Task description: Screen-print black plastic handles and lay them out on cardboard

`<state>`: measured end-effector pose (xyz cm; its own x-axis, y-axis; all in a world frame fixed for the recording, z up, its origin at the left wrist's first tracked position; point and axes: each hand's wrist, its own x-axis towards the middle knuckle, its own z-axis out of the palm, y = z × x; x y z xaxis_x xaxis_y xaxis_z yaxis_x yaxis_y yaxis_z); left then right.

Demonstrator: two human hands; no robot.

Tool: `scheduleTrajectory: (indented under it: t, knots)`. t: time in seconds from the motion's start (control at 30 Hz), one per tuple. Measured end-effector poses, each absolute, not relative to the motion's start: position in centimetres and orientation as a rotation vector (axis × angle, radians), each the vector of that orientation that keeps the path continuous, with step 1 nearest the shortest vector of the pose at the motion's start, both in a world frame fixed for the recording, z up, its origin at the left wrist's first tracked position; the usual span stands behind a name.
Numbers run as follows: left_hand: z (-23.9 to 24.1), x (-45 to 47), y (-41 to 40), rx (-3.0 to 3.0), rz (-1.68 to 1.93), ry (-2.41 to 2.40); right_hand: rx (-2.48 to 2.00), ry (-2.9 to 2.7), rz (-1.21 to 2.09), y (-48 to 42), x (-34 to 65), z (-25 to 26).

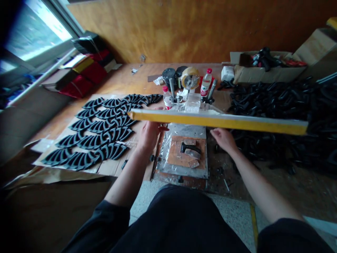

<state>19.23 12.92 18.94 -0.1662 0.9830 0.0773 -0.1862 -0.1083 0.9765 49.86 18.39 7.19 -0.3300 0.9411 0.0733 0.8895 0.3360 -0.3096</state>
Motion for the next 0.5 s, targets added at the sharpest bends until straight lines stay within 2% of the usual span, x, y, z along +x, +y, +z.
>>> scheduleTrajectory:
  t: [0.1, 0.17, 0.27, 0.33, 0.43, 0.5]
  knots:
    - [19.0, 20.0, 13.5, 1.036, 1.51, 1.152, -1.557, -2.493, 0.333, 14.3, 45.8, 4.1]
    - [17.6, 20.6, 12.1, 0.965, 1.491, 1.214, -1.58, -2.594, 0.317, 12.7, 43.8, 3.7]
    - [14.0, 21.8, 8.0, 0.823, 1.069, 1.246, -1.736, -2.569, 0.367, 11.9, 41.9, 5.2]
    - [11.6, 22.7, 5.2, 0.692, 0.838, 1.219, -1.672, -2.513, 0.36, 11.3, 40.1, 6.5]
    - [8.9, 22.1, 2.7, 0.502, 0.992, 1.305, -1.265, -2.554, 0.329, 9.2, 35.4, 8.1]
    - [7.8, 19.5, 1.8, 0.453, 1.163, 1.462, -0.92, -2.621, 0.42, 7.7, 31.6, 8.5]
